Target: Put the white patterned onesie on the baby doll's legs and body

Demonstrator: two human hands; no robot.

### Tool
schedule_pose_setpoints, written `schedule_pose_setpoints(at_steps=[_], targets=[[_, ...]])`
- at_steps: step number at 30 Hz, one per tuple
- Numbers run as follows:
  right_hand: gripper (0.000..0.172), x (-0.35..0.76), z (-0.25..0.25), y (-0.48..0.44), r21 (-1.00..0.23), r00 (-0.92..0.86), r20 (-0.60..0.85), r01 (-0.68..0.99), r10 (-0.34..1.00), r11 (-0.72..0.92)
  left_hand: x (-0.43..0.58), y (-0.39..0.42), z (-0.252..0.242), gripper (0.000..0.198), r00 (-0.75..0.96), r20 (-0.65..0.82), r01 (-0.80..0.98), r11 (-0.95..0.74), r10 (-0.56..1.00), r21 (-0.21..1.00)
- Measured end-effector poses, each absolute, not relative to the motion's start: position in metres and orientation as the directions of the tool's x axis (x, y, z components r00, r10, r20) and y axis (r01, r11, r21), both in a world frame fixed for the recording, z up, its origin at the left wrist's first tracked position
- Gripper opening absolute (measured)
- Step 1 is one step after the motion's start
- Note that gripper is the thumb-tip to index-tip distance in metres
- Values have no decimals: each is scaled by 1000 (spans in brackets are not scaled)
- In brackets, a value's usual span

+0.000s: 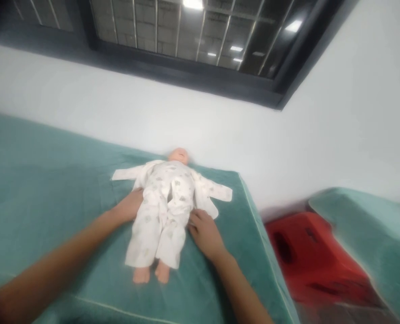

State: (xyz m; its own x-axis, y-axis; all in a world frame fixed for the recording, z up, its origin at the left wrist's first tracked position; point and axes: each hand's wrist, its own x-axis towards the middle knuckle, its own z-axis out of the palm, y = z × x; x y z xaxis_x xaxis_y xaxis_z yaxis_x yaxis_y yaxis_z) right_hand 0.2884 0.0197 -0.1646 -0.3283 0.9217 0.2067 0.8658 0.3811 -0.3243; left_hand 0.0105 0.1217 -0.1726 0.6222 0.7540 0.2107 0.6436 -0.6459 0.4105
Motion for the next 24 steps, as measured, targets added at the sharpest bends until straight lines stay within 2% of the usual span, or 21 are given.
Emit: schedule_pose_setpoints(at_steps=[3, 5, 9, 11, 13, 15, 17, 19, 21, 24], targets=[[26, 280, -163, 21, -159, -368, 195, 903, 909, 400, 7, 123, -172, 17, 649, 223, 683, -686, 727, 250], [24, 277, -160, 23, -95, -389, 194, 906, 900, 412, 1, 120, -169, 17, 645, 231, 703, -684, 729, 194], [23, 279, -156, 21, -109, -411, 241, 889, 879, 445, -17, 106, -162, 22, 634, 329, 737, -676, 700, 19], [22, 280, -156, 15, -128, -441, 229, 870, 868, 476, -26, 96, -164, 24, 667, 347, 711, -702, 660, -30], [22, 283, -156, 10, -159, -471, 197, 850, 860, 502, -34, 87, -169, 24, 695, 317, 677, -736, 645, 13], [22, 288, -156, 10, -241, -471, 181, 829, 863, 504, -41, 85, -176, 26, 665, 310, 674, -725, 679, 140], [22, 297, -154, 19, -356, -409, 203, 816, 890, 456, -46, 94, -179, 27, 553, 346, 687, -650, 758, 325], [20, 307, -151, 38, -433, -247, 270, 832, 931, 346, -47, 114, -179, 27, 373, 393, 687, -535, 840, 491], [23, 314, -149, 65, -430, -57, 352, 877, 934, 216, -41, 142, -174, 29, 197, 419, 701, -426, 886, 572], [36, 316, -145, 105, -373, 18, 352, 920, 936, 122, -19, 185, -163, 46, 85, 377, 753, -307, 922, 582]])
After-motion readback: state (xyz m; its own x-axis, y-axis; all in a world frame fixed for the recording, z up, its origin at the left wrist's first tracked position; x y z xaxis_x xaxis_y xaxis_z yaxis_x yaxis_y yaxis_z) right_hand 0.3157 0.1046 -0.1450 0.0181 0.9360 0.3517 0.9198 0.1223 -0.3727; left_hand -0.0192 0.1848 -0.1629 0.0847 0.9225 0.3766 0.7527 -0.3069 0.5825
